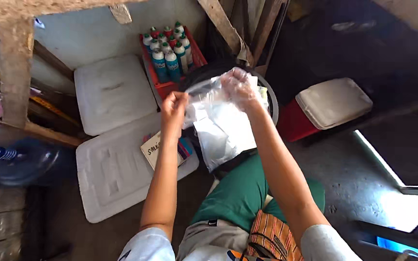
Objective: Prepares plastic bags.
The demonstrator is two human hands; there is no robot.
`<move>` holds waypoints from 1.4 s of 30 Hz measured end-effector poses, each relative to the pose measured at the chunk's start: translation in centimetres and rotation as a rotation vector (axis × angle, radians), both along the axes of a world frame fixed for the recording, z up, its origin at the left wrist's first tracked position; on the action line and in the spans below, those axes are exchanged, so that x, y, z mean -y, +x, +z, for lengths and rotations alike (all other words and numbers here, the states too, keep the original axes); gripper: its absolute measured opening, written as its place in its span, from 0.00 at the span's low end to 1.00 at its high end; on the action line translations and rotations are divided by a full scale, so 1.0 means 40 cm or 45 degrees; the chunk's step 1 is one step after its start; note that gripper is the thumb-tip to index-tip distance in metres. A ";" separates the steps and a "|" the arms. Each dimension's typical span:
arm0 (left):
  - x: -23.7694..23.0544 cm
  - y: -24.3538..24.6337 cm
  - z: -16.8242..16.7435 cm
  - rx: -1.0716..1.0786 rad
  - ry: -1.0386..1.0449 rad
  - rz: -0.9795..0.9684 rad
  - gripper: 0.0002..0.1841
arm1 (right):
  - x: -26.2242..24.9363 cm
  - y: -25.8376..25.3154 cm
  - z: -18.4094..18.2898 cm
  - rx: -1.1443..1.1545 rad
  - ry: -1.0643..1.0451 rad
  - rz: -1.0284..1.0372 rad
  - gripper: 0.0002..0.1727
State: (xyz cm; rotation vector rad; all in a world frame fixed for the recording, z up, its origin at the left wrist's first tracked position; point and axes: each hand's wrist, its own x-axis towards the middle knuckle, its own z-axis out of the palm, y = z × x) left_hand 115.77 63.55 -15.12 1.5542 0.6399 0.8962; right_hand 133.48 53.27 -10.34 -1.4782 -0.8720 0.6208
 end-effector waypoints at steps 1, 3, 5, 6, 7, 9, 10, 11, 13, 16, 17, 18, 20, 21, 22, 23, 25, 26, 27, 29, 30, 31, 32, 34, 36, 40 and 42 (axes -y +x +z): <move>0.008 0.013 -0.025 -0.079 -0.004 0.052 0.15 | -0.014 0.002 -0.019 0.044 -0.075 -0.037 0.08; 0.034 0.021 -0.089 -0.182 -0.028 0.103 0.15 | -0.010 0.000 -0.059 0.091 -0.273 -0.063 0.12; 0.071 0.021 -0.150 -0.263 -0.029 0.158 0.14 | 0.007 -0.006 -0.116 0.041 -0.421 -0.050 0.16; 0.091 0.019 -0.180 -0.340 -0.051 0.187 0.17 | 0.011 -0.009 -0.161 0.013 -0.451 -0.051 0.16; 0.109 0.016 -0.214 -0.447 -0.084 0.195 0.21 | 0.012 -0.013 -0.214 0.000 -0.466 -0.061 0.15; 0.125 0.030 -0.284 -0.644 -0.051 0.238 0.26 | 0.010 -0.022 -0.304 -0.031 -0.452 -0.095 0.16; 0.125 0.042 -0.302 -0.693 -0.015 0.275 0.26 | 0.004 -0.023 -0.333 -0.042 -0.424 -0.127 0.15; 0.121 0.053 -0.305 -0.738 0.044 0.305 0.24 | -0.002 -0.021 -0.351 -0.021 -0.410 -0.167 0.15; 0.102 0.053 -0.307 -0.722 0.108 0.301 0.21 | 0.005 -0.017 -0.366 0.034 -0.420 -0.217 0.17; 0.061 0.002 -0.308 -0.483 0.205 0.243 0.19 | 0.061 0.000 -0.327 0.086 -0.407 -0.090 0.17; 0.051 -0.021 -0.293 -0.386 0.249 0.202 0.22 | 0.089 0.009 -0.303 0.115 -0.351 -0.001 0.19; 0.042 -0.038 -0.264 -0.326 0.284 0.149 0.30 | 0.109 0.022 -0.276 0.129 -0.248 0.092 0.24; 0.027 -0.046 -0.187 -0.301 0.393 0.003 0.49 | 0.111 0.040 -0.216 0.199 -0.032 0.254 0.38; 0.017 -0.033 -0.156 -0.271 0.471 -0.080 0.53 | 0.100 0.037 -0.186 0.239 0.055 0.316 0.43; 0.003 -0.011 -0.132 -0.206 0.567 -0.170 0.52 | 0.079 0.032 -0.167 0.272 0.150 0.352 0.46; -0.013 0.019 -0.116 -0.106 0.630 -0.248 0.46 | 0.050 0.024 -0.155 0.306 0.253 0.354 0.47; -0.028 0.060 -0.108 0.018 0.660 -0.283 0.30 | 0.000 -0.001 -0.156 0.283 0.421 0.246 0.39; -0.026 0.066 -0.113 0.003 0.671 -0.236 0.27 | -0.010 -0.013 -0.167 0.235 0.456 0.176 0.36; -0.018 0.065 -0.124 -0.047 0.666 -0.176 0.27 | -0.008 -0.024 -0.179 0.188 0.451 0.124 0.35; 0.006 0.057 -0.161 -0.199 0.539 -0.057 0.29 | 0.013 -0.051 -0.215 0.142 0.378 0.062 0.38; 0.020 0.051 -0.178 -0.308 0.436 0.007 0.31 | 0.029 -0.065 -0.232 0.123 0.305 0.066 0.42; 0.036 0.047 -0.186 -0.394 0.359 0.071 0.32 | 0.039 -0.077 -0.247 0.137 0.208 0.066 0.43; 0.046 0.045 -0.197 -0.447 0.311 0.122 0.36 | 0.048 -0.086 -0.257 0.154 0.095 0.073 0.43; 0.051 0.051 -0.224 -0.426 0.240 0.170 0.45 | 0.060 -0.096 -0.273 0.168 -0.010 0.074 0.38; 0.053 0.064 -0.248 -0.373 0.244 0.173 0.51 | 0.042 -0.083 -0.315 0.227 0.140 0.039 0.42; 0.070 0.090 -0.271 -0.581 0.289 0.187 0.53 | 0.034 -0.055 -0.376 0.330 -0.018 0.023 0.41; 0.077 0.101 -0.275 -0.718 0.303 0.189 0.48 | 0.038 -0.050 -0.394 0.343 -0.109 0.023 0.39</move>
